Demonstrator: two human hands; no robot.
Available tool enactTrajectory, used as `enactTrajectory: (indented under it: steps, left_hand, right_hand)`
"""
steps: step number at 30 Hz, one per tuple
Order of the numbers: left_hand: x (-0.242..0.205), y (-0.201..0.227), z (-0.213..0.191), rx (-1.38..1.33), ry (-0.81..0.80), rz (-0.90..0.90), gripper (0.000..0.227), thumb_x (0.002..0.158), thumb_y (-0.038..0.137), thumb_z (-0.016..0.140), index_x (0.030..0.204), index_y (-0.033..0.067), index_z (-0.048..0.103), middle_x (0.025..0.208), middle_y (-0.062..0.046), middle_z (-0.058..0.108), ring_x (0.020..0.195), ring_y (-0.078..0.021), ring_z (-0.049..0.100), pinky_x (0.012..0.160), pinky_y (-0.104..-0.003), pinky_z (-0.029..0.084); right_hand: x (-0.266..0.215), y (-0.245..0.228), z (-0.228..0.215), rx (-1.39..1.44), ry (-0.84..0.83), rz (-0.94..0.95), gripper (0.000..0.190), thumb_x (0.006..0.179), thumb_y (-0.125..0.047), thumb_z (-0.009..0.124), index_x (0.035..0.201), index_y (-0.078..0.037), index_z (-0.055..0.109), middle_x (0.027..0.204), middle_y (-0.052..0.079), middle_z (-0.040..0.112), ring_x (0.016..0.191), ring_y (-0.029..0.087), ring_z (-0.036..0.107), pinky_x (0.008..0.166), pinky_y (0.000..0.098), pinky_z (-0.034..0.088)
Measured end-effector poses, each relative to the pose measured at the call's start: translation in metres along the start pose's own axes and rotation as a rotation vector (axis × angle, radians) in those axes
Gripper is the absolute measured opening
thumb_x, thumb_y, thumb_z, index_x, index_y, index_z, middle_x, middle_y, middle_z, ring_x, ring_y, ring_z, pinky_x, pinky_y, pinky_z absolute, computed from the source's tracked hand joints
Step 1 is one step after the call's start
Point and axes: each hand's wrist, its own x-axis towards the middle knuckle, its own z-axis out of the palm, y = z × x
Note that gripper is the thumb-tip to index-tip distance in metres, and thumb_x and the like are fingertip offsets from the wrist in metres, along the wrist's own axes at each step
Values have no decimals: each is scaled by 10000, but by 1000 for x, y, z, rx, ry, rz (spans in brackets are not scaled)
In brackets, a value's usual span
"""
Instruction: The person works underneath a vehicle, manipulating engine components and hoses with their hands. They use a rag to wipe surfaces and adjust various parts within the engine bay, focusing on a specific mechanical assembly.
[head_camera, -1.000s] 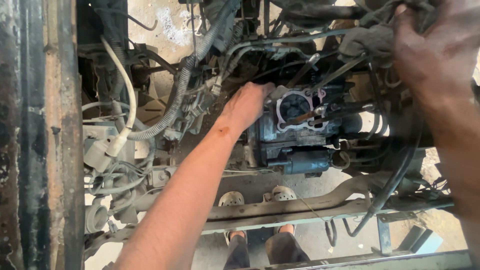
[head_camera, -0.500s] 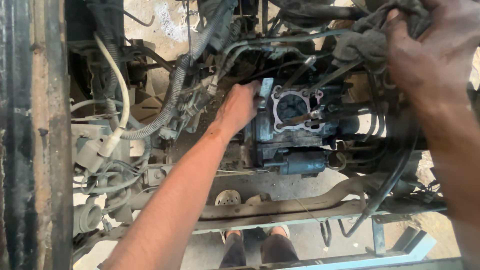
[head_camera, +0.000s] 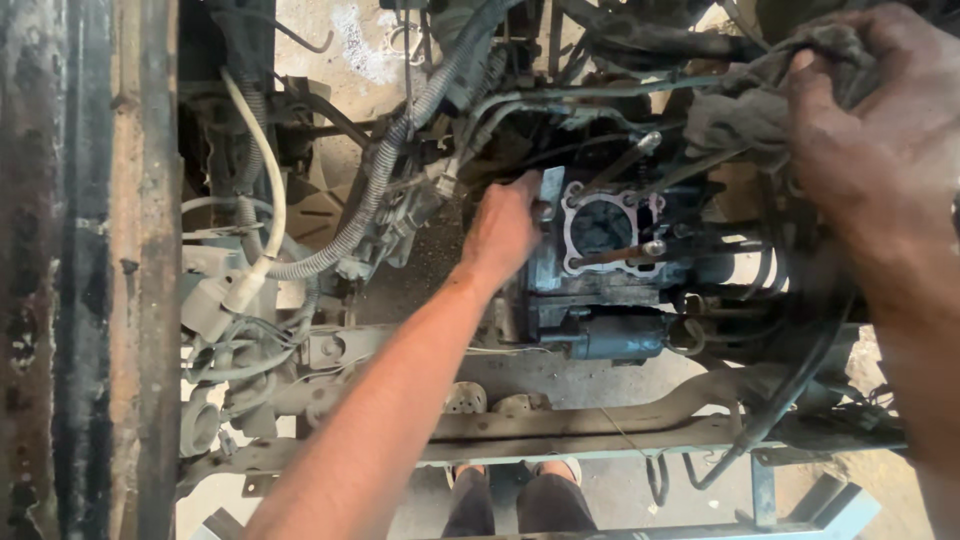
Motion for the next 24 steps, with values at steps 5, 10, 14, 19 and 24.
enactTrajectory:
  steps: [5,10,14,19,24]
  left_hand:
    - [8,17,-6,129,-272,-42,526,707,-26,749,1207,88,629,962,-238,717,953,-454,674,794,-513,541]
    - [4,7,-9,142,-196,2,555,702,-35,720,1237,60,609,957,-275,702,960,-468,669,806,-519,543]
    - [12,0,-4,203,-223,-11,561,751,-77,637,1285,96,627,962,-295,692,956,-479,667,820,-523,544]
    - [12,4,-9,205,-238,-52,516,761,-42,660,1259,87,632,995,-283,700,998,-464,671,846,-512,552]
    - [17,8,-8,196,-265,-73,548,729,-41,666,1260,92,631,1029,-274,692,1011,-470,644,857,-517,539]
  right_hand:
    - [5,9,4,-35,48,-151,191,983,-14,669,1154,49,726,1012,162,744,907,232,725,813,323,566]
    - [4,19,8,112,27,-162,180,993,10,642,1151,61,712,1042,156,738,956,217,718,861,318,567]
    - [2,27,4,-27,44,-281,137,983,71,653,1103,103,712,992,188,730,925,243,715,830,339,564]
    - [3,26,5,-25,27,-222,151,968,43,648,1094,93,715,971,178,730,898,238,714,816,341,565]
    - [4,24,6,55,-4,-51,118,1033,-47,686,1095,48,718,975,146,726,877,212,698,801,341,553]
